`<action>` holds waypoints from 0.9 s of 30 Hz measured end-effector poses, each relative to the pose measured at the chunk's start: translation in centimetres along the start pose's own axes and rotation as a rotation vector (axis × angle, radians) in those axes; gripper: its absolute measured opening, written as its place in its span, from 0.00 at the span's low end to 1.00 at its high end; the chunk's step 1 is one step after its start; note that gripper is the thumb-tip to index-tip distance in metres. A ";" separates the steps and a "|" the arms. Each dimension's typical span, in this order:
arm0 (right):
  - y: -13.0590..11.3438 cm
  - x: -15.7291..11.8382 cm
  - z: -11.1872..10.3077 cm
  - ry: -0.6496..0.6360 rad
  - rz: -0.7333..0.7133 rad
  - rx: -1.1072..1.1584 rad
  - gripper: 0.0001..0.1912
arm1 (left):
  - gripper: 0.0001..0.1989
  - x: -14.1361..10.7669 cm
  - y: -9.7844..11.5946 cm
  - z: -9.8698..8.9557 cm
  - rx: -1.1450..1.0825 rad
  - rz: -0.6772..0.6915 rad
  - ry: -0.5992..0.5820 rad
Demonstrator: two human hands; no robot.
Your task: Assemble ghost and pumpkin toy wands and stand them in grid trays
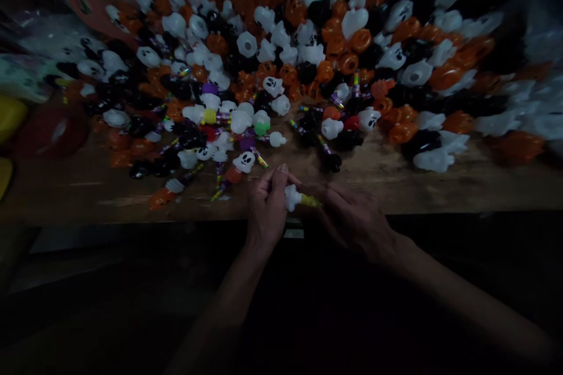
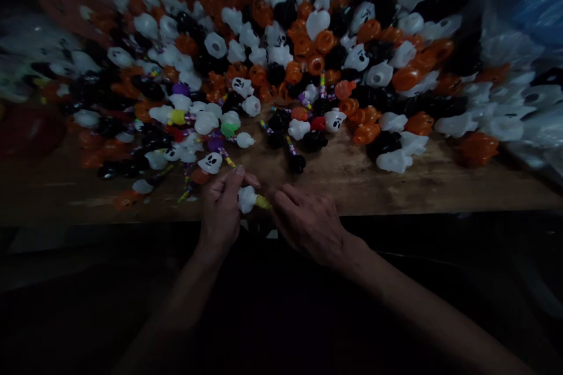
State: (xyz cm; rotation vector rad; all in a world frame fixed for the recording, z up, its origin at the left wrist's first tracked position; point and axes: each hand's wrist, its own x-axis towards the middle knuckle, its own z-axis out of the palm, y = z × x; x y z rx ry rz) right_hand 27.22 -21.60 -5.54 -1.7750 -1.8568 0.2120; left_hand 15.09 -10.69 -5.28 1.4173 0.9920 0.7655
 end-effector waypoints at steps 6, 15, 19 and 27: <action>0.8 0.0 -0.3 -0.015 -0.100 -0.036 0.15 | 0.19 -0.1 -0.5 0.5 -0.106 -0.035 -0.052; 0.0 -0.3 0.1 0.101 0.045 0.130 0.07 | 0.18 -0.9 0.7 0.4 0.135 0.142 -0.111; -0.3 -0.3 -0.1 0.025 0.169 0.219 0.08 | 0.18 -0.7 0.8 0.3 0.169 0.137 -0.162; -0.2 0.0 -0.9 0.031 0.312 0.282 0.10 | 0.19 -0.4 0.4 0.1 0.181 0.015 -0.150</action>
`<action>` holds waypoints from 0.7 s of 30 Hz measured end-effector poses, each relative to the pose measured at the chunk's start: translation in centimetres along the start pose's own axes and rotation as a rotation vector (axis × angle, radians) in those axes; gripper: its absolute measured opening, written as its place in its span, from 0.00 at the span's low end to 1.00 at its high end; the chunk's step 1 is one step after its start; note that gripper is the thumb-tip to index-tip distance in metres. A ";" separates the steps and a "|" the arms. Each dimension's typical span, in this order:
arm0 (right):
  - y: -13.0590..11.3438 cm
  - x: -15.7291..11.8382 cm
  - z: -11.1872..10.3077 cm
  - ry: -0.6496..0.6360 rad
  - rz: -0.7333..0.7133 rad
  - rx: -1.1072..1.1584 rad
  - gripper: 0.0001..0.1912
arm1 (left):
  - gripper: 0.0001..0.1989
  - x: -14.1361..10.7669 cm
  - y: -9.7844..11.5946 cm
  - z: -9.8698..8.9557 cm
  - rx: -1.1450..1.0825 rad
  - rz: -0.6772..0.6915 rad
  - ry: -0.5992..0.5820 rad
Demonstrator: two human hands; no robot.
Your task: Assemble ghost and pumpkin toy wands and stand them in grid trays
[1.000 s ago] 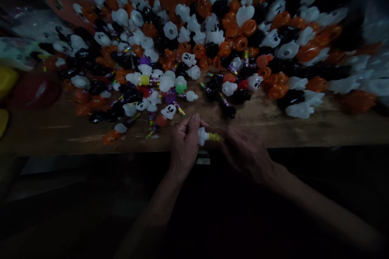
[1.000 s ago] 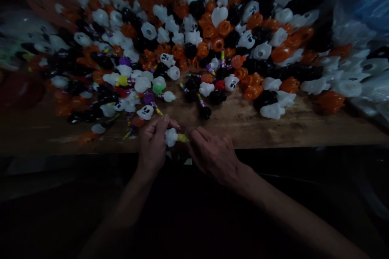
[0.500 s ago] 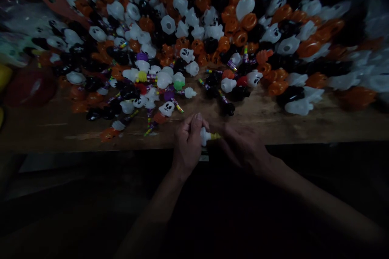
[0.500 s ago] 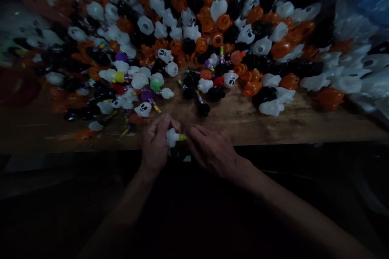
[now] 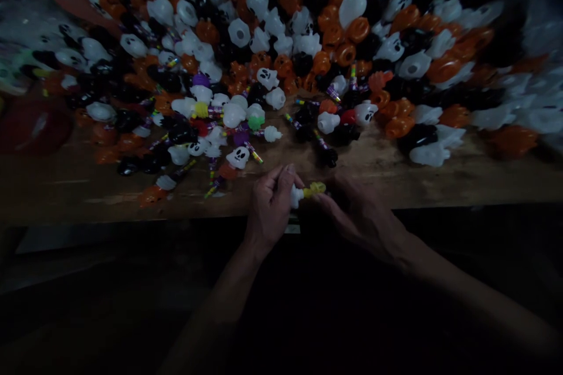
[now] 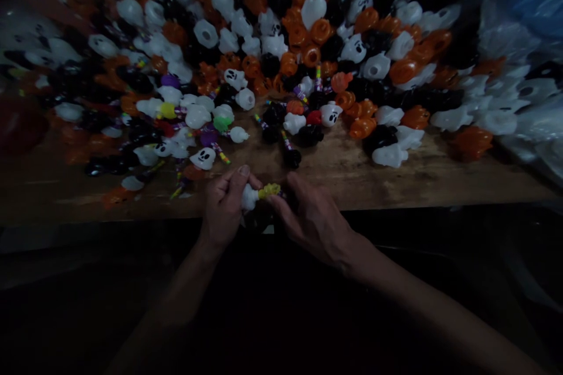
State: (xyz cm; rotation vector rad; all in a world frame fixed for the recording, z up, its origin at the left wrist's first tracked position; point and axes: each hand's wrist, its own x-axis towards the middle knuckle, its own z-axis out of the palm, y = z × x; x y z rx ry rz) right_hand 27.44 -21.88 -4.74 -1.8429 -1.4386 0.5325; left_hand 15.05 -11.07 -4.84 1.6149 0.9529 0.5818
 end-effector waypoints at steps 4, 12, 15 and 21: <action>-0.4 -0.3 -0.2 -0.145 -0.065 0.011 0.12 | 0.19 0.1 0.1 -0.4 0.016 -0.040 -0.014; 0.6 -0.3 0.6 -0.126 -0.112 -0.172 0.16 | 0.20 0.4 0.5 -1.0 0.077 -0.016 -0.099; 0.8 0.0 0.4 -0.147 -0.142 -0.252 0.17 | 0.21 0.7 0.0 -0.8 0.037 -0.084 -0.144; 1.0 0.2 0.4 -0.201 -0.192 -0.316 0.24 | 0.22 1.1 -0.8 -0.5 -0.017 -0.190 -0.079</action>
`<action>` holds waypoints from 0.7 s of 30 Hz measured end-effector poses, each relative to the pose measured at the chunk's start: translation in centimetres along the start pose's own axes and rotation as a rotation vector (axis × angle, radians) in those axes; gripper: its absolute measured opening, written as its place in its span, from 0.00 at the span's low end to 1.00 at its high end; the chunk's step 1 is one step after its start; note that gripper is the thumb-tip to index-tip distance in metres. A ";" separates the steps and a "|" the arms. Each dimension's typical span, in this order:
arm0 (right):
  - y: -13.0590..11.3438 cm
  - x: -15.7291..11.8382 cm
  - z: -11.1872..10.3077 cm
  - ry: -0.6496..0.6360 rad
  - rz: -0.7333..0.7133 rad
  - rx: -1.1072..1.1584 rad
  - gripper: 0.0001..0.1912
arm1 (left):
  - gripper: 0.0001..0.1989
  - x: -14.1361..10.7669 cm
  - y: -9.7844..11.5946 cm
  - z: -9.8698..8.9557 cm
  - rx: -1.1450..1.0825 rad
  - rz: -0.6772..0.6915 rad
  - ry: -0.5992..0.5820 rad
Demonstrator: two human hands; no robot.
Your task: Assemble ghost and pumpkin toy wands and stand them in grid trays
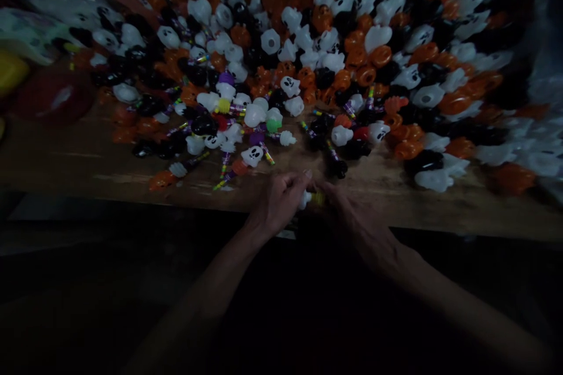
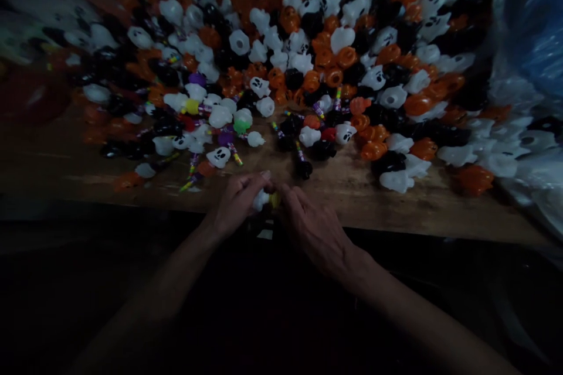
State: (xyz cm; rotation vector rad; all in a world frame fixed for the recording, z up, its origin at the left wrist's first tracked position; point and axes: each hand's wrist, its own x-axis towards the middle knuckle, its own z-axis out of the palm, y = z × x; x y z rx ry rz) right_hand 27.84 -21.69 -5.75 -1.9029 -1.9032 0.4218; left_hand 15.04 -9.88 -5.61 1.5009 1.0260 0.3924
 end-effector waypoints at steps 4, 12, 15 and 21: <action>-0.3 -0.1 0.2 -0.026 0.001 -0.086 0.29 | 0.22 0.2 0.0 -0.3 0.030 -0.001 -0.010; -0.5 -0.3 0.8 0.049 -0.036 -0.122 0.24 | 0.20 0.3 -0.1 -0.2 -0.011 0.021 -0.021; -0.8 -0.1 0.7 0.043 -0.038 -0.131 0.21 | 0.18 0.3 0.1 -0.2 -0.029 0.029 -0.024; -0.8 0.5 0.1 0.046 -0.058 -0.015 0.25 | 0.21 0.6 0.1 0.0 -0.071 0.012 0.016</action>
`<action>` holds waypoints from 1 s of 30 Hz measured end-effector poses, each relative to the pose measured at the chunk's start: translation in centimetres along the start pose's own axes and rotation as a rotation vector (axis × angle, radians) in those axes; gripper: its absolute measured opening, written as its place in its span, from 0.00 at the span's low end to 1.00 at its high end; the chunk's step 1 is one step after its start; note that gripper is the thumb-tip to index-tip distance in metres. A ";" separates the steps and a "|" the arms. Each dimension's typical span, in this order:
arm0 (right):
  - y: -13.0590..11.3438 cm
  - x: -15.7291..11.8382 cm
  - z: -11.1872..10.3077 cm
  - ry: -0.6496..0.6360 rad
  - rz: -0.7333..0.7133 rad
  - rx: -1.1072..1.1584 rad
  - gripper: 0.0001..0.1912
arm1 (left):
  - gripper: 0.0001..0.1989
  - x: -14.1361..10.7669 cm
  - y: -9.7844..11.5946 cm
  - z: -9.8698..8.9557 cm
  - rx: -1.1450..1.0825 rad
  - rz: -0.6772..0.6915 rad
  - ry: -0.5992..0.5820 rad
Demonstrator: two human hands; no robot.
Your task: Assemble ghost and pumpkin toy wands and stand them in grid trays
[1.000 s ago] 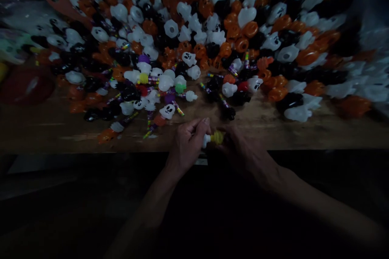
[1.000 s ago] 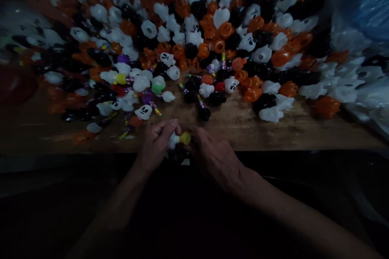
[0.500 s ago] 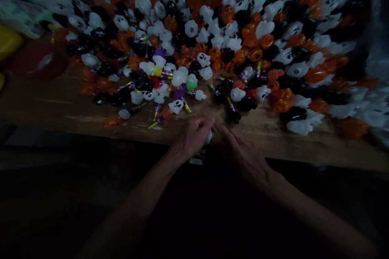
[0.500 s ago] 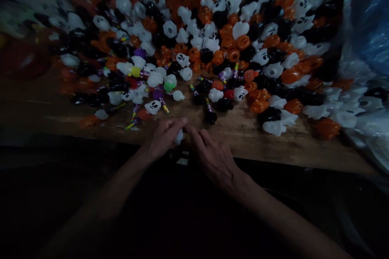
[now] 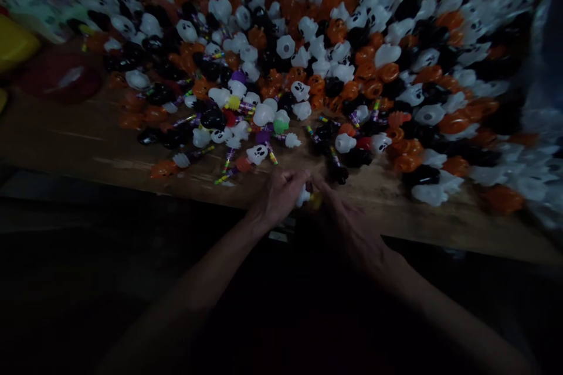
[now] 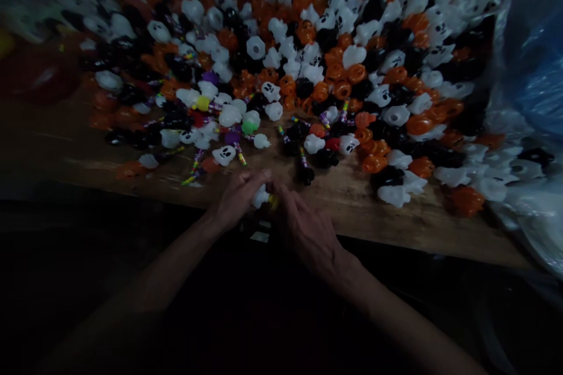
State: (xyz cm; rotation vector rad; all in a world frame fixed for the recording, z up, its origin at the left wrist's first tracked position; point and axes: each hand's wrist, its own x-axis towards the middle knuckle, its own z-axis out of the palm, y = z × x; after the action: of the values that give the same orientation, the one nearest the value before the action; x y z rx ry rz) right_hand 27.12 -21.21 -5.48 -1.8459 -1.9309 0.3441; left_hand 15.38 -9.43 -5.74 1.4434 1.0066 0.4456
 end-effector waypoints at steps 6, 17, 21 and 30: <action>0.5 -0.2 0.2 0.162 -0.006 0.135 0.17 | 0.20 -0.2 0.2 -0.1 0.076 0.049 -0.004; 0.7 -0.5 -0.4 0.069 -0.079 -0.131 0.16 | 0.20 -0.6 0.3 0.2 -0.040 -0.055 0.007; 0.9 -0.4 0.0 0.067 -0.070 -0.106 0.14 | 0.20 -0.7 0.2 0.2 -0.046 -0.051 0.020; 1.6 0.1 -0.7 -0.102 -0.144 -0.065 0.07 | 0.22 -0.1 -0.2 0.0 -0.057 -0.049 -0.022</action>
State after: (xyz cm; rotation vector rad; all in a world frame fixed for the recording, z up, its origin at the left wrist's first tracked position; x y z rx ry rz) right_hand 28.89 -21.06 -5.63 -1.7466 -2.1543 0.3385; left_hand 15.25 -9.58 -5.92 1.3671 1.0016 0.4186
